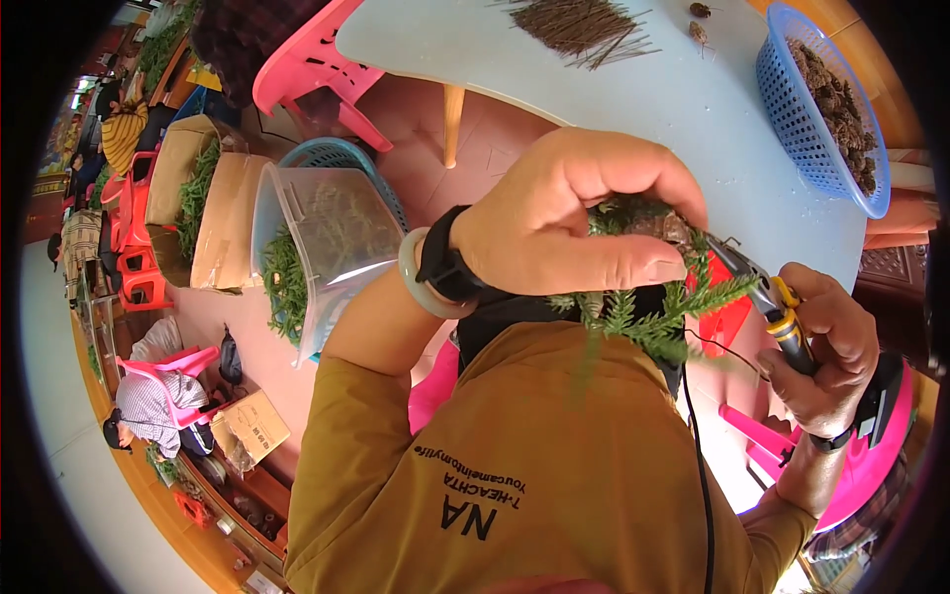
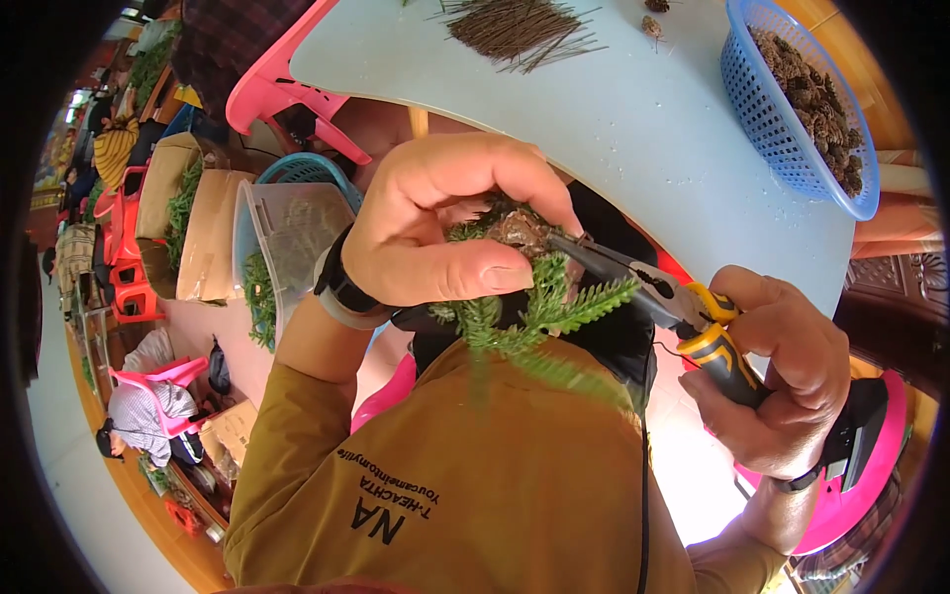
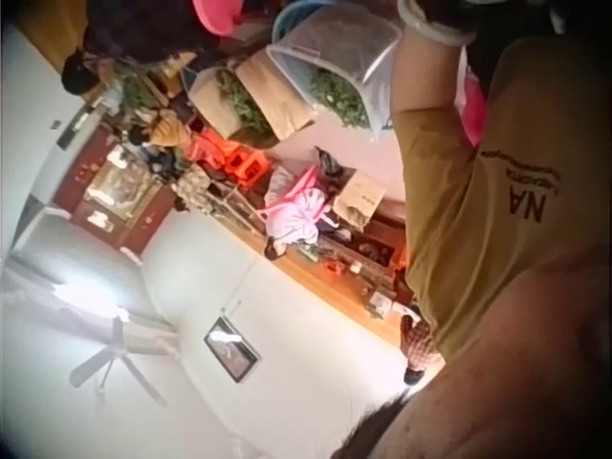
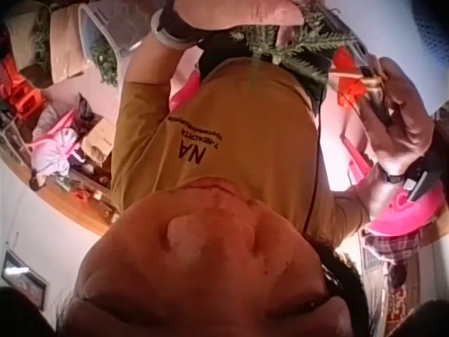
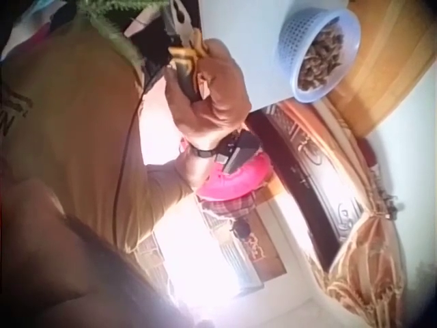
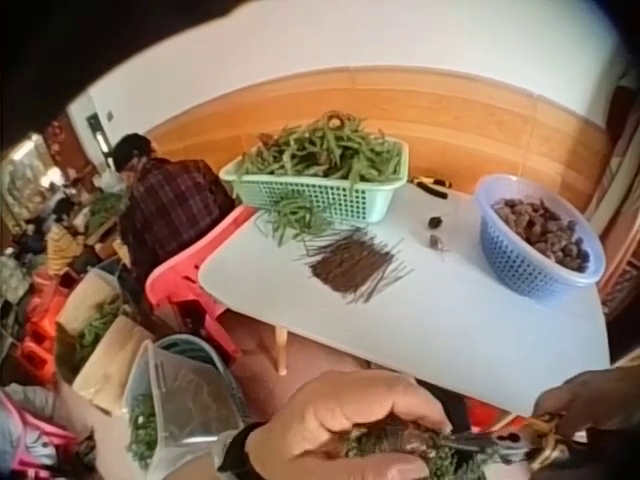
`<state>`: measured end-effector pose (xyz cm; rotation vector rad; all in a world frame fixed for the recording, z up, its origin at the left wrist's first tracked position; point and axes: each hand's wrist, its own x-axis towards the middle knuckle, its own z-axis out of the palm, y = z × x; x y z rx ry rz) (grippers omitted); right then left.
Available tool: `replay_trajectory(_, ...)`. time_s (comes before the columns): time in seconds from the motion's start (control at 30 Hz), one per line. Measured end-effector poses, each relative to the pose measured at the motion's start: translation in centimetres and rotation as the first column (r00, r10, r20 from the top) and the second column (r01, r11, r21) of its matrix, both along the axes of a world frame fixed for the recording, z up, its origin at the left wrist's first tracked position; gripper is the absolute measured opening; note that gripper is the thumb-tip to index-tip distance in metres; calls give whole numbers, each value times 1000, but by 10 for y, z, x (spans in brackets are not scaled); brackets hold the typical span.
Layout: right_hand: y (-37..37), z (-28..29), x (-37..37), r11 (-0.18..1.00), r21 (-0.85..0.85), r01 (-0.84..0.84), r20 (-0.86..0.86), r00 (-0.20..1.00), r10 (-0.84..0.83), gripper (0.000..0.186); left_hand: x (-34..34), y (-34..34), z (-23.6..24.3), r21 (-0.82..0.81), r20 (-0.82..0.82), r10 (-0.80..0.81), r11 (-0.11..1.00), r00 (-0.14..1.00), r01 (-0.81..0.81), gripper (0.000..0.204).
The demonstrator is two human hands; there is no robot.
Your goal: The person uses pliers to attach a pinecone to a green branch, then picks up additional branches and wraps them together by hand to form a wreath.
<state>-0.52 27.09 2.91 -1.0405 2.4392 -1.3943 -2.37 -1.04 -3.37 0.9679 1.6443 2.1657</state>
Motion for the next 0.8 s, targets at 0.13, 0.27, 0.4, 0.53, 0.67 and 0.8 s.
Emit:
replay_trajectory(0.13, -9, -5, 10, 987, -94, 129, 130, 985, -116, 31, 11, 8, 1, -100, -12, 272, 957, 962, -272, 26)
replay_trajectory(0.27, -18, -1, 18, 931, -38, 363, 408, 856, -317, 29, 20, 23, -9, -63, -672, 532, 651, 515, -756, 27)
replay_trajectory(0.4, -19, 1, 17, 921, -55, 386, 650, 714, -260, 28, 25, 29, -16, 20, -830, 514, 413, 215, -910, 31)
replay_trajectory(0.53, -19, 3, 17, 939, 17, 344, 526, 796, -301, 27, 19, 26, -13, 3, -745, 563, 540, 358, -841, 31)
replay_trajectory(0.67, -13, -6, 10, 986, -2, 166, 95, 982, -165, 25, 24, 25, -12, -4, -530, 599, 706, 599, -709, 29)
replay_trajectory(0.8, -6, 3, 5, 977, 205, 58, -55, 997, -48, 29, 29, 22, -12, 4, -219, 493, 864, 842, -504, 27)
